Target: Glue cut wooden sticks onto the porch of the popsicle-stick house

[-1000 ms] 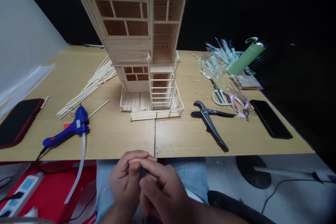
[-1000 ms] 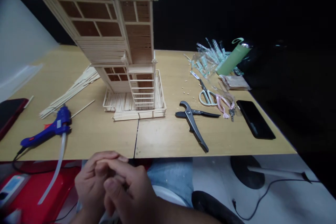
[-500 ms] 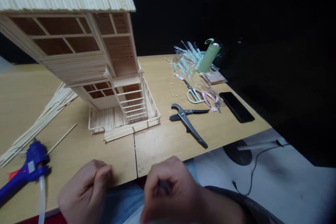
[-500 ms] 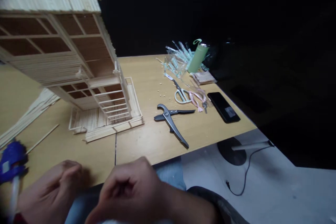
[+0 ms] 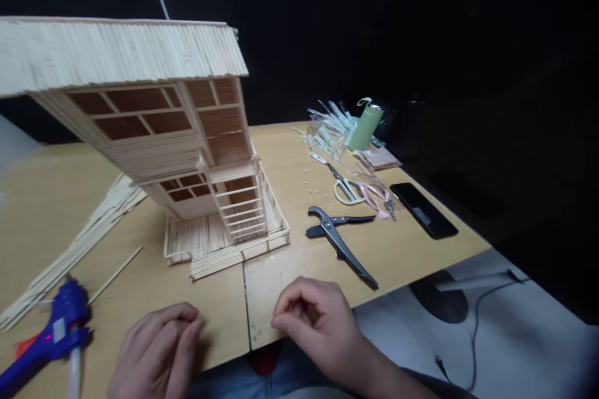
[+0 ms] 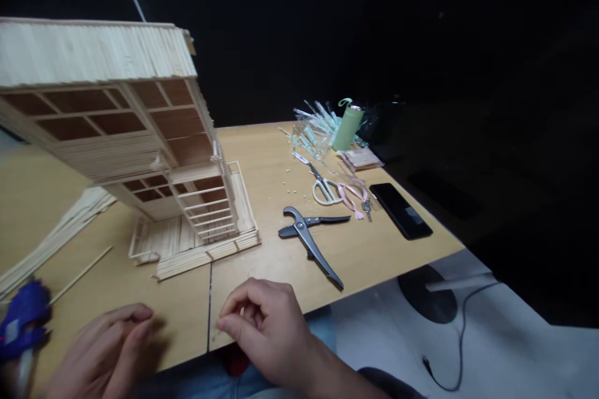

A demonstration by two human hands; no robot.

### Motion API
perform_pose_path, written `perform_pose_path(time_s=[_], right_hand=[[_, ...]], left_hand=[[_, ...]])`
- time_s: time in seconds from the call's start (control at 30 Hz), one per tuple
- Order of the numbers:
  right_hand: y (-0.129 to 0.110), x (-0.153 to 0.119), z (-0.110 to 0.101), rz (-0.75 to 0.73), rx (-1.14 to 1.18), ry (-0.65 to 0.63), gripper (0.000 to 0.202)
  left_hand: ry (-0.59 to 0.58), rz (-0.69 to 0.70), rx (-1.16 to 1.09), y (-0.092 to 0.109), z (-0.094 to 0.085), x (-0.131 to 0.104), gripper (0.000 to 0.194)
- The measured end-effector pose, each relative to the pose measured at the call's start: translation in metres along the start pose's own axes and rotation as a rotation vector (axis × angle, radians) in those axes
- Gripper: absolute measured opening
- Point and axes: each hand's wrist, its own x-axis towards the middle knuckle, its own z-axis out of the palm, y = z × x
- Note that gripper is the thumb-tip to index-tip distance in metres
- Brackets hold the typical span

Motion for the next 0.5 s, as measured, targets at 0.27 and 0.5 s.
perform_pose_path(time_s=[0.27, 0.5], right_hand=[[-0.008, 0.013, -0.006, -0.212, -0.250, -0.017, 0.015], [-0.046, 0.095, -0.121, -0.385, -0.738, 0.437, 0.040]], left_hand=[[-0.057, 0.011, 0.044, 0.011, -0.011, -0.003, 0.005], [-0.082, 0.161, 0.028, 0.015, 0.004, 0.001, 0.003]])
